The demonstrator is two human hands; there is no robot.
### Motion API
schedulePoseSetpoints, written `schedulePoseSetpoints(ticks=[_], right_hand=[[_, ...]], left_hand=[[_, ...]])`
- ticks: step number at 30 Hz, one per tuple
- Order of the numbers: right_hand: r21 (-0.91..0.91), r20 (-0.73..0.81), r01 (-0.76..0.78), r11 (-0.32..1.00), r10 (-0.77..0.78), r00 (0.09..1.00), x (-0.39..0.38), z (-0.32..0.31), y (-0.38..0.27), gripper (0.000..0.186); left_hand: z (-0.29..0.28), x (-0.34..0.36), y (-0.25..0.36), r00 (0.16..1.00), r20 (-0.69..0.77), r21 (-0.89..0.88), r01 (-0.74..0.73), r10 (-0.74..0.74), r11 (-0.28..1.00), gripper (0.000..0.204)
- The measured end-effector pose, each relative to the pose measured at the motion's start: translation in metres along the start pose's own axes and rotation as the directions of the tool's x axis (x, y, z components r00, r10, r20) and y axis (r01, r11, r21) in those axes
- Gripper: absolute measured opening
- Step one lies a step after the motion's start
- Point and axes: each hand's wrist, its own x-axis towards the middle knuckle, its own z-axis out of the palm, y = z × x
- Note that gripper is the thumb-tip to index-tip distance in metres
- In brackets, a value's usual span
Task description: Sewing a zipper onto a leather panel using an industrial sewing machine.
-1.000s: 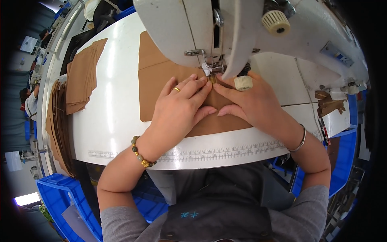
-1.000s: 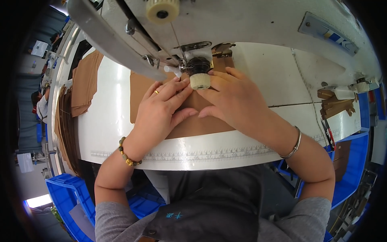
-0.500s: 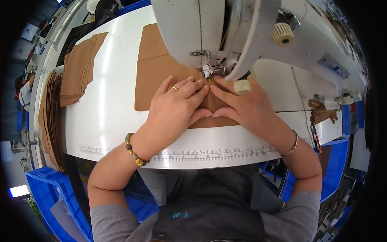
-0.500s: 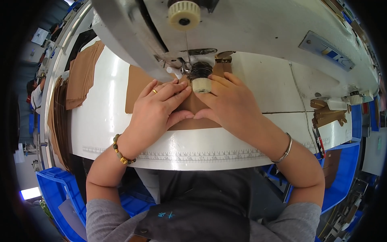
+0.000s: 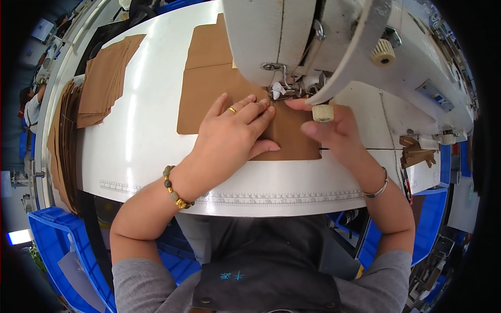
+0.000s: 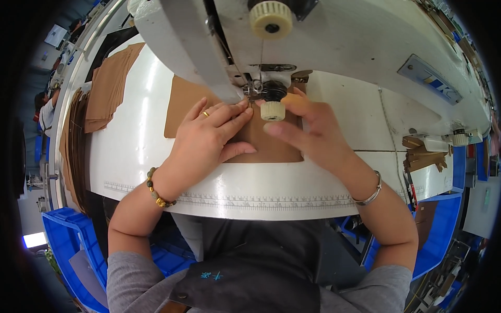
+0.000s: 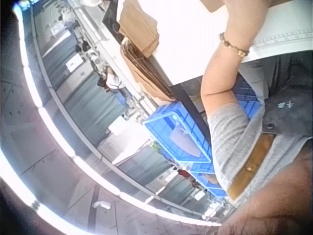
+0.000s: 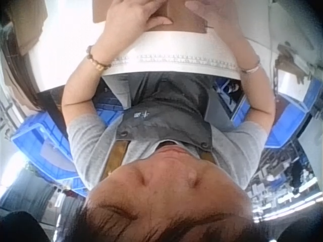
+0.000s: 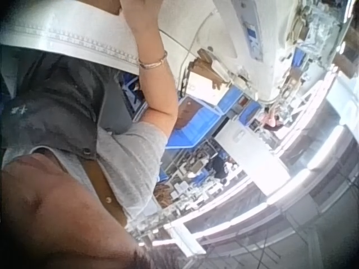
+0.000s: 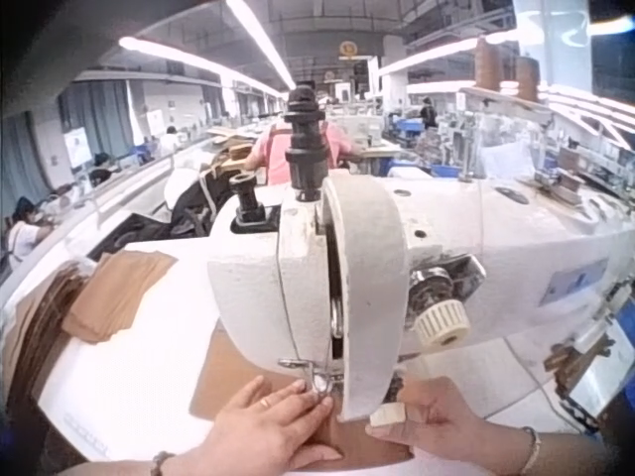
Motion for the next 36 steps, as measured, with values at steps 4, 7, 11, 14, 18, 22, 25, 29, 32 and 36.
schedulePoseSetpoints(ticks=[4, 7, 11, 14, 18, 22, 25, 29, 32, 36], right_hand=[[0.349, -0.033, -0.001, 0.937, 0.013, 0.999, 0.002, 0.0, 0.002, 0.032], [-0.602, -0.017, 0.329, 0.727, -0.423, 0.906, -0.004, 0.015, 0.002, 0.039], [-0.765, 0.089, 0.316, 0.561, -0.395, 0.915, -0.007, 0.023, 0.003, 0.051], [-0.762, 0.087, 0.305, 0.571, -0.377, 0.922, -0.005, 0.02, 0.004, 0.054], [-0.759, 0.076, 0.299, 0.578, -0.378, 0.923, -0.003, 0.019, 0.004, 0.054], [-0.743, 0.075, 0.303, 0.597, -0.377, 0.923, -0.003, 0.019, 0.005, 0.052], [-0.745, 0.086, 0.311, 0.59, -0.377, 0.922, -0.003, 0.018, 0.007, 0.051], [-0.748, 0.078, 0.306, 0.589, -0.38, 0.922, -0.001, 0.017, 0.011, 0.049], [-0.746, 0.082, 0.31, 0.589, -0.381, 0.921, -0.001, 0.018, 0.009, 0.047], [-0.738, 0.064, 0.297, 0.606, -0.374, 0.925, -0.001, 0.017, 0.007, 0.046]], left_hand=[[-0.001, -0.004, 0.003, 1.0, 0.006, 0.009, -0.008, 0.008, 1.0, 0.064], [0.0, -0.005, 0.004, 1.0, 0.004, -0.009, 0.005, -0.005, 1.0, 0.066], [0.0, -0.003, 0.003, 1.0, 0.012, -0.01, -0.01, 0.01, 1.0, 0.066], [0.001, 0.001, 0.001, 1.0, 0.001, 0.002, -0.004, 0.004, 1.0, 0.066], [0.001, 0.003, -0.001, 1.0, 0.021, 0.003, 0.007, -0.007, 1.0, 0.067], [0.002, 0.003, -0.001, 1.0, 0.011, 0.019, 0.0, -0.001, 1.0, 0.068], [0.003, 0.004, -0.001, 1.0, -0.005, 0.0, 0.01, -0.01, 1.0, 0.067], [0.003, 0.006, -0.002, 1.0, -0.026, 0.004, -0.001, 0.001, 1.0, 0.066], [0.004, 0.006, -0.002, 1.0, -0.031, 0.0, -0.004, 0.004, 1.0, 0.065], [0.004, 0.006, -0.004, 1.0, -0.022, -0.004, -0.008, 0.008, 1.0, 0.066]])
